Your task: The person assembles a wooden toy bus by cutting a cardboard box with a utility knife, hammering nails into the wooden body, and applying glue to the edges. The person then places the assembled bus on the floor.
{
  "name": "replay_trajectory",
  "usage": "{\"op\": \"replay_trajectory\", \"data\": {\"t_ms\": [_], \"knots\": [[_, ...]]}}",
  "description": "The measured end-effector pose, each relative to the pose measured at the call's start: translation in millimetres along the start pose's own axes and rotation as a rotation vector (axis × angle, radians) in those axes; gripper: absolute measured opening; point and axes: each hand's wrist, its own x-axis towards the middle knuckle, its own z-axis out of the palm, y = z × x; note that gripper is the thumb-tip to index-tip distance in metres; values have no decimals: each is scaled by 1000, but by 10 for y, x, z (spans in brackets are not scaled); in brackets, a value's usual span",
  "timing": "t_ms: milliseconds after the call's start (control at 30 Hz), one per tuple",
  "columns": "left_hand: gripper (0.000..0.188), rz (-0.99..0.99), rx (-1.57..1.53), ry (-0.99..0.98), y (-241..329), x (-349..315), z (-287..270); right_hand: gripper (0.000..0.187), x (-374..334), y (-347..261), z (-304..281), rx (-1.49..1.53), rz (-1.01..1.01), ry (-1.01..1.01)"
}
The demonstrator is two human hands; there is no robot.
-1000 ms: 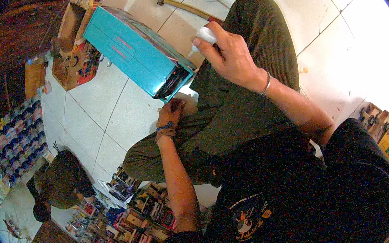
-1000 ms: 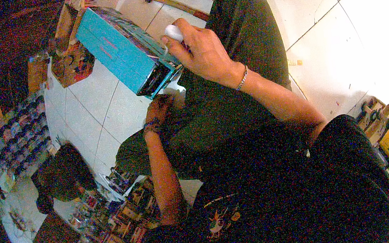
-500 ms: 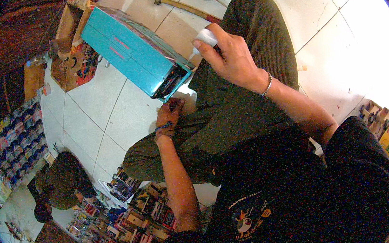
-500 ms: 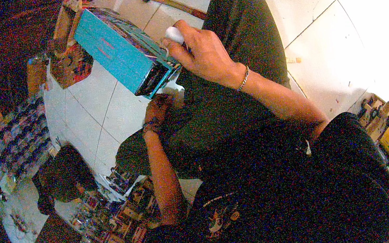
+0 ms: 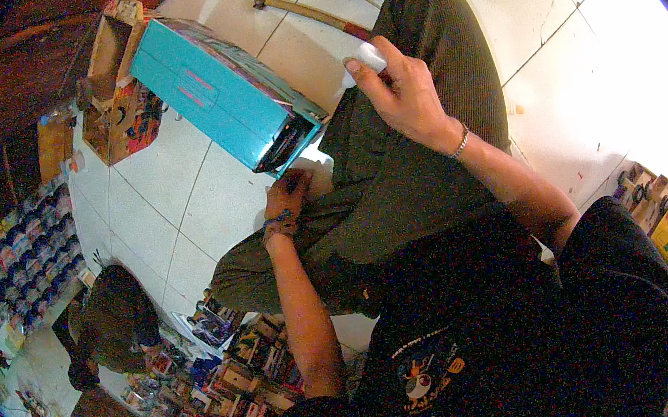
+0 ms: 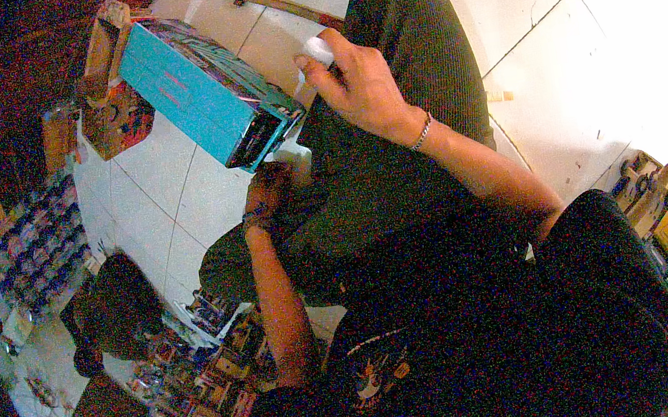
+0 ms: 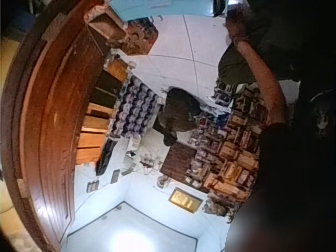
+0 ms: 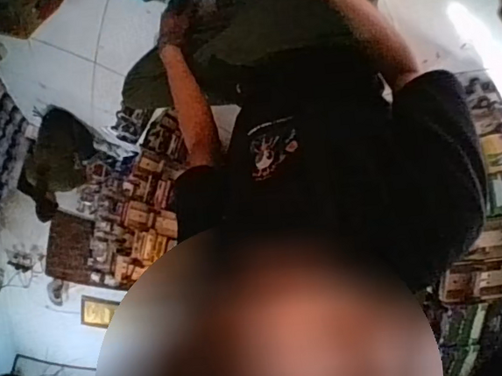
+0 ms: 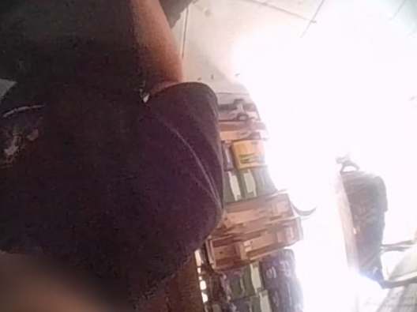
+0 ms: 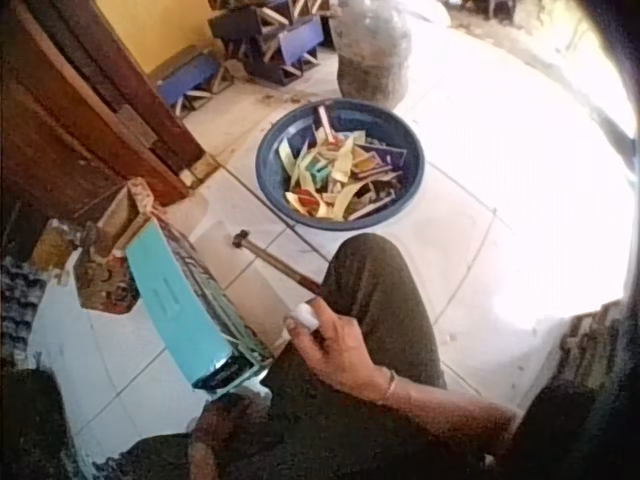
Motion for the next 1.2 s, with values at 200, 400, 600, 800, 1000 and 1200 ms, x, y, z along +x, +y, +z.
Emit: {"op": "replay_trajectory", "data": {"t_ms": [200, 400, 600, 800, 1000, 1200], "knots": [[38, 80, 119, -9, -72, 47, 17, 29, 15, 8, 54, 57, -34, 9], [39, -15, -48, 11, 19, -9, -5, 27, 29, 0, 83, 78, -16, -24], [39, -8, -28, 15, 95, -8, -37, 25, 20, -22, 62, 11, -15, -39], [39, -12, -43, 15, 88, -24, -33, 26, -12, -8, 25, -3, -32, -15], [40, 11, 14, 2, 32, 8, -16, 26, -29, 29, -2, -3, 9, -14], [43, -19, -17, 9, -8, -2, -8, 26, -26, 60, 33, -4, -28, -9]]}}
